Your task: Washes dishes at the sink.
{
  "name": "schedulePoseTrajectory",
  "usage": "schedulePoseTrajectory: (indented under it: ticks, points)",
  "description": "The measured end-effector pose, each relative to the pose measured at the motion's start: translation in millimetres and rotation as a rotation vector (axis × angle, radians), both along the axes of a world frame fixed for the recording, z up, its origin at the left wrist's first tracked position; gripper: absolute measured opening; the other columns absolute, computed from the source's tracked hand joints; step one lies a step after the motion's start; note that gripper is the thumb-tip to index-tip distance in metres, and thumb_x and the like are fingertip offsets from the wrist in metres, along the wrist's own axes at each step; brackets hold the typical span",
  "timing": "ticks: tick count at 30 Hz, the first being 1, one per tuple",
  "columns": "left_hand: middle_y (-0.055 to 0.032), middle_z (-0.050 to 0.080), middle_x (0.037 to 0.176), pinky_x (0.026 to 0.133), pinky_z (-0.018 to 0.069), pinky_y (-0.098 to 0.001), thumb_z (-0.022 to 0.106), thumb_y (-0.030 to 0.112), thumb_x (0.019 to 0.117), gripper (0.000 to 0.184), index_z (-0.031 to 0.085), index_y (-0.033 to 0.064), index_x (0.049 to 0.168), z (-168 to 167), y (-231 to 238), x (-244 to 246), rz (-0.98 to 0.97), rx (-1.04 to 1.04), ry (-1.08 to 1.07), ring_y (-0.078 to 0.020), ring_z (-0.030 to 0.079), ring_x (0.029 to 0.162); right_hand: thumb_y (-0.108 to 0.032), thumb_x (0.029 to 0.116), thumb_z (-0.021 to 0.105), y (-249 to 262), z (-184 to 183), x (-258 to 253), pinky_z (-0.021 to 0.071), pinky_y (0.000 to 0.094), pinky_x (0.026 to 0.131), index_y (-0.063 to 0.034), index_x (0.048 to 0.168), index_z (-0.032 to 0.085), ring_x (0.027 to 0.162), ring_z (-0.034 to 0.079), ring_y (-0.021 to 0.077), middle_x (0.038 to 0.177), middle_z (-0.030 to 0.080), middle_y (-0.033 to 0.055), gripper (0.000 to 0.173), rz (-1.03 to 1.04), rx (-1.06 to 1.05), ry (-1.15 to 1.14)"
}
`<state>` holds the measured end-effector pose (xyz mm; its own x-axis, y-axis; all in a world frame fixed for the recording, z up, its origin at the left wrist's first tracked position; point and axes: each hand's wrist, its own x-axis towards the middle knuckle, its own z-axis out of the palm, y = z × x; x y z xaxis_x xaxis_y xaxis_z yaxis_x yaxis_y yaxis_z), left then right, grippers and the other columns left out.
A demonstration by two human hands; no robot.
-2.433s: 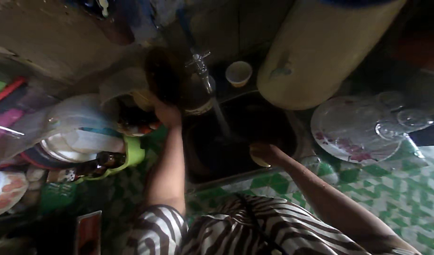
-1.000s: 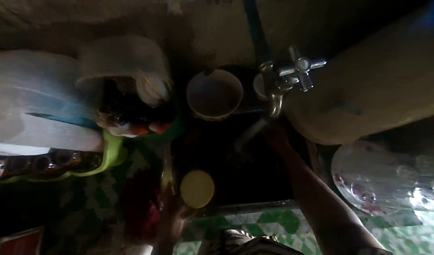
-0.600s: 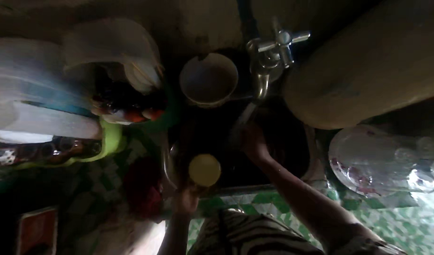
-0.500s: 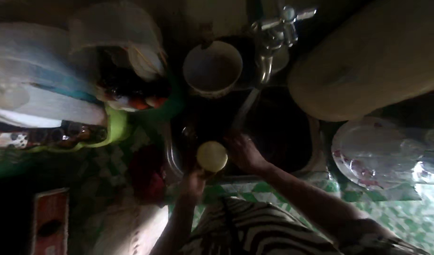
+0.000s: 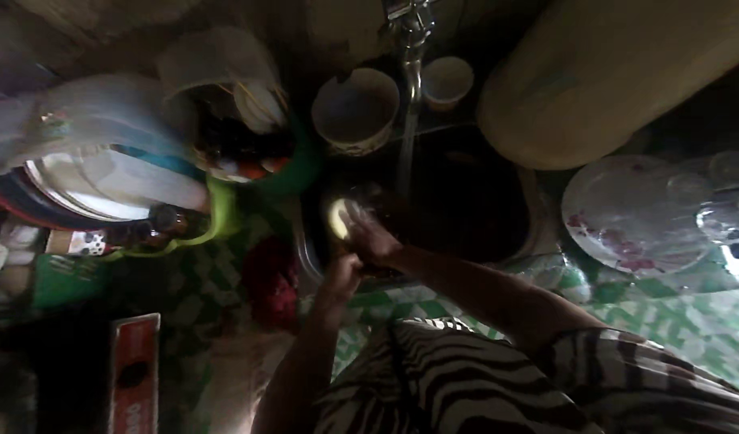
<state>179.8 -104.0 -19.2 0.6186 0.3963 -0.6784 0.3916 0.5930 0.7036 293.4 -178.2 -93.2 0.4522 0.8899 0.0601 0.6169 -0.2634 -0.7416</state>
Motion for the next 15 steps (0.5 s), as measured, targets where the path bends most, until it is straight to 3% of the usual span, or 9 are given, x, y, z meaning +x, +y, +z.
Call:
schedulePoseTrajectory:
  ticks: [2, 4, 6, 7, 9, 11, 13, 14, 15]
  points:
    - [-0.0145, 0.067, 0.102, 0.07, 0.0616, -0.0406, 0.042, -0.012, 0.087, 0.039, 0.049, -0.0029, 0.124, 8, 4, 0, -0.044, 0.032, 0.021, -0.0226, 0.07, 0.085, -0.026, 0.1061, 0.051, 1, 3, 4, 0.0167, 0.0527, 0.127, -0.0074, 0.16, 0.034, 0.157, 0.018, 0.0346, 0.169, 0.021, 0.018, 0.06, 0.036, 0.072, -0.009]
    - [-0.0148, 0.066, 0.098, 0.07, 0.0615, -0.0395, 0.045, -0.011, 0.0887, 0.032, 0.051, -0.0046, 0.119, 14, 2, -1, -0.07, 0.074, 0.069, -0.022, 0.07, 0.083, -0.031, 0.106, 0.05, 5, -16, 18, 0.02, 0.0581, 0.126, -0.0081, 0.158, 0.039, 0.155, 0.023, 0.038, 0.166, 0.028, 0.0194, 0.058, -0.161, 0.111, -0.089]
    - [-0.0164, 0.068, 0.1, 0.071, 0.0619, -0.0397, 0.047, -0.004, 0.0959, 0.028, 0.053, -0.0057, 0.124, 13, 2, 4, -0.114, 0.108, 0.038, -0.0233, 0.071, 0.084, -0.032, 0.1067, 0.049, 16, -16, 21, 0.0182, 0.0588, 0.126, -0.0054, 0.16, 0.032, 0.156, 0.019, 0.0404, 0.168, 0.022, 0.0223, 0.062, -0.323, 0.091, -0.027]
    - [-0.0184, 0.069, 0.107, 0.074, 0.0625, -0.0416, 0.046, 0.004, 0.1037, 0.03, 0.05, -0.0036, 0.133, 11, 4, 6, -0.128, 0.095, 0.001, -0.0257, 0.072, 0.088, -0.029, 0.1067, 0.051, 19, -12, 11, 0.0196, 0.0575, 0.126, -0.0028, 0.16, 0.03, 0.155, 0.019, 0.041, 0.168, 0.02, 0.0238, 0.063, -0.328, 0.125, 0.044]
    - [-0.0178, 0.067, 0.118, 0.078, 0.0617, -0.0445, 0.04, 0.026, 0.1121, 0.04, 0.043, 0.0076, 0.147, 4, 9, 8, -0.117, 0.123, -0.03, -0.0276, 0.07, 0.096, -0.019, 0.1062, 0.05, 11, 3, -15, 0.0208, 0.0497, 0.128, -0.0004, 0.159, 0.032, 0.156, 0.022, 0.0351, 0.168, 0.022, 0.0213, 0.059, -0.172, 0.221, 0.234]
    - [-0.0177, 0.064, 0.123, 0.081, 0.0598, -0.0447, 0.033, 0.042, 0.1119, 0.051, 0.041, 0.0103, 0.151, 5, 15, 7, -0.054, 0.262, 0.014, -0.0264, 0.068, 0.101, -0.021, 0.1087, 0.045, -19, 24, -25, 0.0218, 0.046, 0.127, -0.0039, 0.158, 0.038, 0.155, 0.027, 0.0286, 0.167, 0.029, 0.0158, 0.052, 0.032, 0.161, 0.433]
    - [-0.0196, 0.054, 0.143, 0.098, 0.0532, -0.0512, 0.029, 0.052, 0.1096, 0.064, 0.036, 0.0088, 0.156, 3, 26, 0, -0.038, 0.395, 0.03, -0.029, 0.058, 0.124, -0.024, 0.1095, 0.043, -53, 21, -15, 0.0184, 0.045, 0.128, -0.0093, 0.156, 0.043, 0.155, 0.026, 0.0244, 0.167, 0.033, 0.0089, 0.049, 0.178, -0.024, 0.36]
    - [-0.0188, 0.049, 0.15, 0.104, 0.0506, -0.0526, 0.027, 0.055, 0.1087, 0.067, 0.033, 0.01, 0.158, 1, 29, -3, -0.049, 0.422, 0.025, -0.0289, 0.054, 0.131, -0.023, 0.1091, 0.044, -65, 12, -5, 0.0161, 0.0475, 0.129, -0.0109, 0.157, 0.043, 0.156, 0.025, 0.0255, 0.167, 0.032, 0.0083, 0.049, 0.207, -0.101, 0.246]
    - [-0.019, 0.049, 0.149, 0.102, 0.0518, -0.0531, 0.027, 0.056, 0.1085, 0.067, 0.033, 0.0107, 0.158, 0, 28, -3, -0.04, 0.422, 0.03, -0.0296, 0.055, 0.131, -0.021, 0.1085, 0.046, -71, 0, 7, 0.0131, 0.0519, 0.128, -0.0116, 0.158, 0.041, 0.157, 0.022, 0.0276, 0.168, 0.029, 0.0087, 0.051, 0.209, -0.157, 0.121]
